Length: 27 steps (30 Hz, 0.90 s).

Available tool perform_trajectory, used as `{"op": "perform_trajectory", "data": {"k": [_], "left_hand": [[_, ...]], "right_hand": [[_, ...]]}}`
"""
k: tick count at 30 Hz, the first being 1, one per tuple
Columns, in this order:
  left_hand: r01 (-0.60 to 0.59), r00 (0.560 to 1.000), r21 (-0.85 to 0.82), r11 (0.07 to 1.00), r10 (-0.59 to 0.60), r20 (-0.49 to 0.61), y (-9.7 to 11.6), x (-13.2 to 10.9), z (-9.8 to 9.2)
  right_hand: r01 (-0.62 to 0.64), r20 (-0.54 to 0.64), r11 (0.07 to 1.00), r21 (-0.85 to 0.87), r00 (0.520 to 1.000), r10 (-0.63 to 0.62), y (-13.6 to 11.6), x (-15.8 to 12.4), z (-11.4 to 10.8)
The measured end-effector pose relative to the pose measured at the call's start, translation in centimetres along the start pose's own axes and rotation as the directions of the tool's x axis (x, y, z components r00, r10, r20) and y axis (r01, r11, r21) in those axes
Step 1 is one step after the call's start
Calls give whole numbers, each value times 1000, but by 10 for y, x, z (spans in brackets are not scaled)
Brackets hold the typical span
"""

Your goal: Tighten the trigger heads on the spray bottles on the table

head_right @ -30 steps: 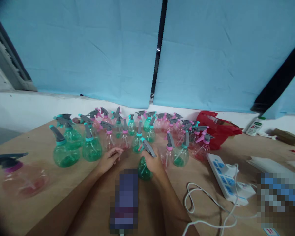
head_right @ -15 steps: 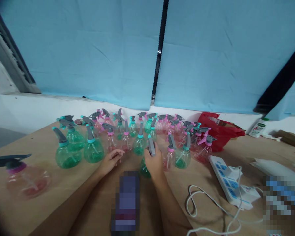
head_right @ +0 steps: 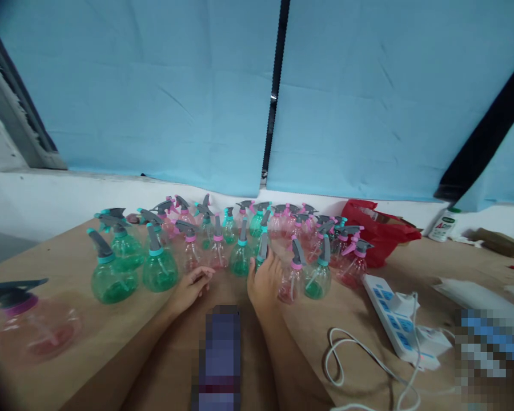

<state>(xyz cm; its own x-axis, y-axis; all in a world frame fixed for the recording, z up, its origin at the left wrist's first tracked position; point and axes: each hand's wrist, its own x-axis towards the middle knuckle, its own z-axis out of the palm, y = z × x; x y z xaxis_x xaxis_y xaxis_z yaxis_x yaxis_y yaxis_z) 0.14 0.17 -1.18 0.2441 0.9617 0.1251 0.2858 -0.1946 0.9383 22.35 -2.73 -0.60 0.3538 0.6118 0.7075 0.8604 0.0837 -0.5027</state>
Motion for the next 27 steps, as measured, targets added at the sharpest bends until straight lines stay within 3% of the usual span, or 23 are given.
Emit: {"op": "perform_trajectory", "data": {"k": [6, 10, 16, 21, 24, 27], "left_hand": [[-4, 1000, -12, 1000, 5, 7, -6, 1, 0], [-3, 1000, -8, 1000, 3, 7, -4, 0, 0], [-23, 1000, 14, 1000, 23, 10, -2, 1, 0], [-14, 1000, -17, 1000, 15, 18, -4, 2, 0], [-15, 1000, -24, 1000, 16, 19, -4, 2, 0], [-24, 1000, -18, 1000, 24, 19, -5, 2, -1]], "right_hand": [[21, 50, 990, -139, 999, -14, 1, -6, 5], [15, 18, 993, -117, 1000, -13, 3, -7, 11], [9, -71, 998, 58, 997, -5, 6, -6, 16], [73, -179, 972, 222, 983, -33, -13, -17, 0], [115, -135, 917, 382, 989, -68, -30, -14, -9], [32, -2, 864, 502, 999, -37, -44, 5, -6]]}}
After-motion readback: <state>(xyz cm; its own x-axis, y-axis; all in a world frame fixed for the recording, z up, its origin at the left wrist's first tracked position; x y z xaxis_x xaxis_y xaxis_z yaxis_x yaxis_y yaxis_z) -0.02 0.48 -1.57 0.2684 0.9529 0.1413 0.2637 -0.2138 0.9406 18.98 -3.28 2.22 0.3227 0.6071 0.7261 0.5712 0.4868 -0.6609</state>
